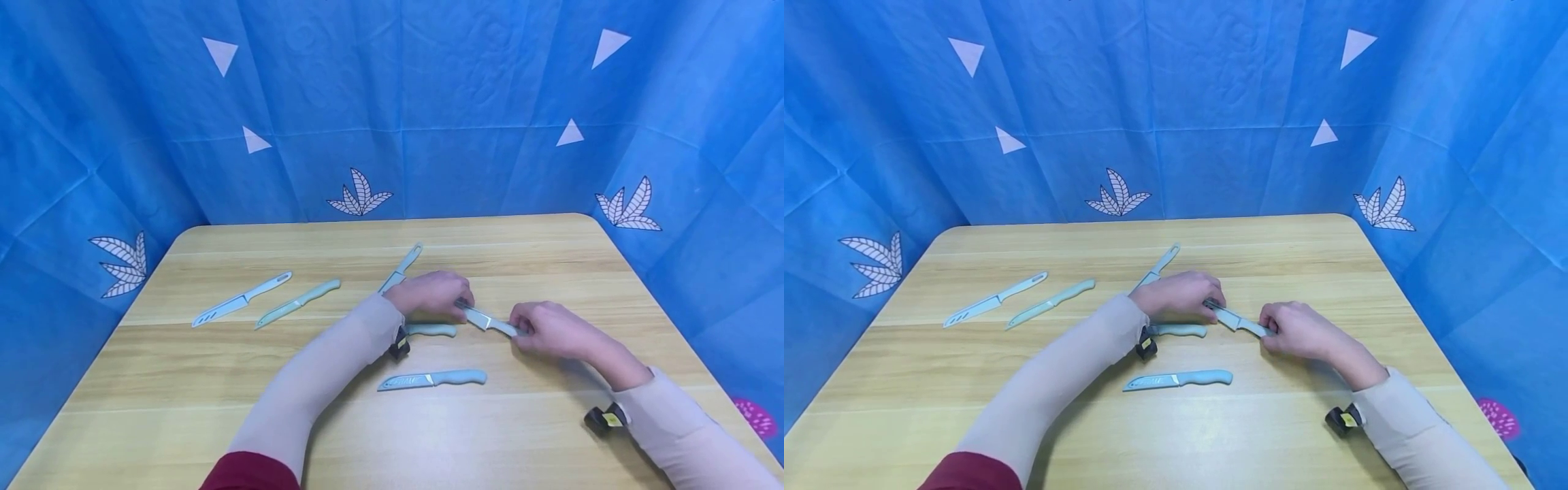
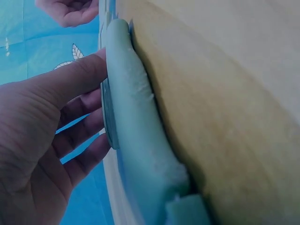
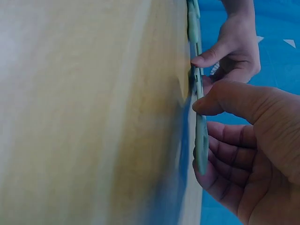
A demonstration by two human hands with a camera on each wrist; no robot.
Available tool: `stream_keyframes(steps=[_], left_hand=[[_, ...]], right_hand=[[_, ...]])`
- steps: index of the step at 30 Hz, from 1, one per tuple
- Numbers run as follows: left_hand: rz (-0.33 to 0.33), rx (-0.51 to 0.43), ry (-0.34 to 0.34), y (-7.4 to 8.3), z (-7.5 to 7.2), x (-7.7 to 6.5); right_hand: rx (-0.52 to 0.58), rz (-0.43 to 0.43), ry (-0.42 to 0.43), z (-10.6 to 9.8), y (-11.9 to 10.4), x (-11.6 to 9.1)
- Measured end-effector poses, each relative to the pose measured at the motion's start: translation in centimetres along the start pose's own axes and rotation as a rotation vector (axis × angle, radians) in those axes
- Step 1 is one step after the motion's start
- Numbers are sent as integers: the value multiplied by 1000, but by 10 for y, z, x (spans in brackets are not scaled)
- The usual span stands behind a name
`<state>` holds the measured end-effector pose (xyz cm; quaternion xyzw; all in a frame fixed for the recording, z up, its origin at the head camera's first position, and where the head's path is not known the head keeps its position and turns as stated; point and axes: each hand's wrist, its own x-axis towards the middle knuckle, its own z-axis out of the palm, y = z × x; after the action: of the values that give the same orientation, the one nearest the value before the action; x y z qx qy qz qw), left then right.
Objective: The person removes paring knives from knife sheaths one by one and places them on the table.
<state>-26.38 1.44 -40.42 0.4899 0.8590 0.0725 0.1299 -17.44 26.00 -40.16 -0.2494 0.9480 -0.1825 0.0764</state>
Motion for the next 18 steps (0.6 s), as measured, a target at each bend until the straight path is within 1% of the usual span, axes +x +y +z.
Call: stream_keyframes(steps=[2, 5, 11, 18], left_hand=[[0, -8, 7, 0, 1, -1], [17, -11, 25, -1, 1, -4], [14, -42, 56, 0, -4, -13], [9, -5, 70, 1, -11, -24]], right_hand=[[-2, 2, 2, -2, -1, 1], [-10, 14, 8, -6, -2, 3], [-21, 8, 45, -10, -4, 6], [-4, -22, 77, -12, -5, 10]])
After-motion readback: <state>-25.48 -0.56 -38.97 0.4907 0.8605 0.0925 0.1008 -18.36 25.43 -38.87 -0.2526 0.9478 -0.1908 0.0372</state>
